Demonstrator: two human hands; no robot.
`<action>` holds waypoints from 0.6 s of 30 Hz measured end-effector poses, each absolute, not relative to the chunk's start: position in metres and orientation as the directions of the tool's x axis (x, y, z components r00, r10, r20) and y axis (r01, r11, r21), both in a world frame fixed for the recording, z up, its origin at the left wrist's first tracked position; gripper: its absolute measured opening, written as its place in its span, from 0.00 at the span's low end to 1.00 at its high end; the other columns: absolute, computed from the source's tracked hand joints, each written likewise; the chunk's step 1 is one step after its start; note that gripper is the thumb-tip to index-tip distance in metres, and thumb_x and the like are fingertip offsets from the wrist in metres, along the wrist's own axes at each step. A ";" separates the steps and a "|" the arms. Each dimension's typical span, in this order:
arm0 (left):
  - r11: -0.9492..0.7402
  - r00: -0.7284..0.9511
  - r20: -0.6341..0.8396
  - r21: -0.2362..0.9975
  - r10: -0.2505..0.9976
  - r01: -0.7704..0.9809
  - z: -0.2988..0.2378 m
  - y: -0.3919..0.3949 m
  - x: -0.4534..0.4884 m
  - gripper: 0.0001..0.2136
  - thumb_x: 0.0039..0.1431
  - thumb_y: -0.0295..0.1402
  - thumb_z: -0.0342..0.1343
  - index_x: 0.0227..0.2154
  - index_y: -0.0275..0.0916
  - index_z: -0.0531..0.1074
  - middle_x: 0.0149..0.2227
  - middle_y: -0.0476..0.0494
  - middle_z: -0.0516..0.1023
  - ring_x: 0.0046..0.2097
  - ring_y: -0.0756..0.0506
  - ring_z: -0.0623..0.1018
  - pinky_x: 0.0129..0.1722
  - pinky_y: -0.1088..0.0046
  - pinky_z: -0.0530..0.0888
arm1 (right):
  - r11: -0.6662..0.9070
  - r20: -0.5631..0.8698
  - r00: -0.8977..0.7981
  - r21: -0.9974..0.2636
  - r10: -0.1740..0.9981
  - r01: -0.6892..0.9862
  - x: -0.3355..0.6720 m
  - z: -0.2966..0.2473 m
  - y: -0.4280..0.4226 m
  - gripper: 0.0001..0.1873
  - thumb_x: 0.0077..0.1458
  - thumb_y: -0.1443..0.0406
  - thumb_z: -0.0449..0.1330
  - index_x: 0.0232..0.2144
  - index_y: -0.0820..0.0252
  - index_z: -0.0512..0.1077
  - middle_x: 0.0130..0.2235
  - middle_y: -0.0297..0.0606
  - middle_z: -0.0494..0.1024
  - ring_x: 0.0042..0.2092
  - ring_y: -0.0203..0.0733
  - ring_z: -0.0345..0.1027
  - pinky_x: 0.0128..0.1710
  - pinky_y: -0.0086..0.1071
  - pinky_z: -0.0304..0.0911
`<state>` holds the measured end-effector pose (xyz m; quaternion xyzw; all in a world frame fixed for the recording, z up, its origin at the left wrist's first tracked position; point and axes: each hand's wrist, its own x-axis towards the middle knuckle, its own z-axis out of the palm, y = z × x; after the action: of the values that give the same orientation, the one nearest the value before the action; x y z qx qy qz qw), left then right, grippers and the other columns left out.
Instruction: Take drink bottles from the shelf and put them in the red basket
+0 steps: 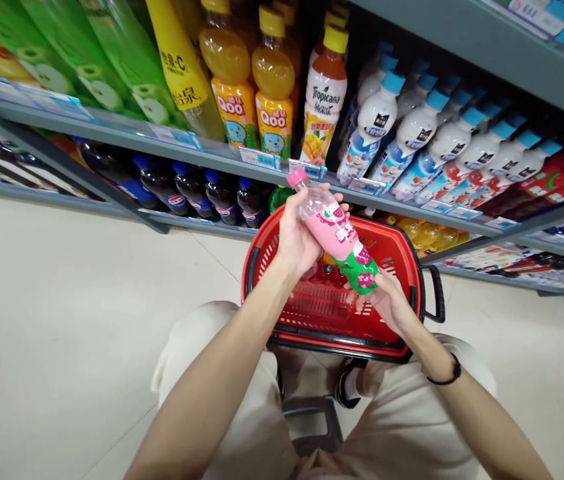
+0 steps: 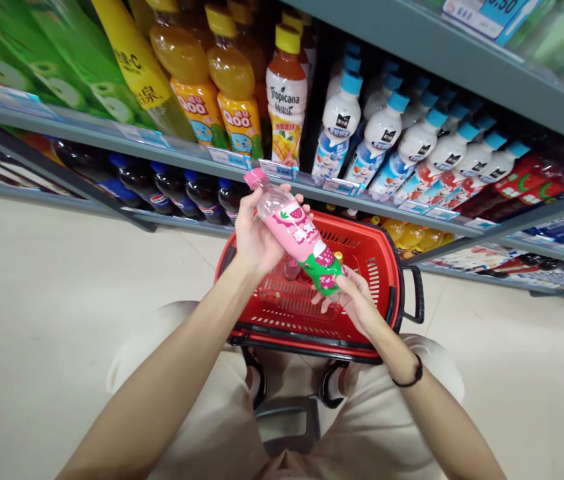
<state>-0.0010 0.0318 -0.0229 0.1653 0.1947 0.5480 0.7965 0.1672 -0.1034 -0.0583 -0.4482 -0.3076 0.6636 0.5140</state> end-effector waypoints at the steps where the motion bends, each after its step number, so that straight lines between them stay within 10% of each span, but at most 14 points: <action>1: 0.347 0.324 -0.133 0.473 0.937 -0.809 -0.023 0.032 -0.001 0.20 0.56 0.51 0.62 0.41 0.41 0.77 0.38 0.44 0.84 0.43 0.42 0.84 0.49 0.64 0.80 | -0.298 -0.291 -0.080 -0.863 0.953 -0.408 0.168 -0.058 -0.103 0.20 0.58 0.50 0.67 0.38 0.63 0.76 0.35 0.47 0.84 0.30 0.47 0.79 0.22 0.33 0.73; 18: 0.354 0.328 -0.140 0.483 0.934 -0.801 -0.023 0.032 0.001 0.18 0.52 0.49 0.65 0.39 0.42 0.75 0.40 0.45 0.83 0.49 0.40 0.83 0.54 0.60 0.78 | -0.614 -0.568 -0.244 -0.672 0.786 -0.414 0.177 -0.055 -0.098 0.44 0.55 0.31 0.47 0.34 0.65 0.78 0.17 0.35 0.71 0.11 0.36 0.60 0.06 0.26 0.48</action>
<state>0.0008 0.0323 -0.0231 0.1659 0.2005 0.5437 0.7979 0.1768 -0.0979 -0.0555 -0.4731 -0.1967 0.7638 0.3926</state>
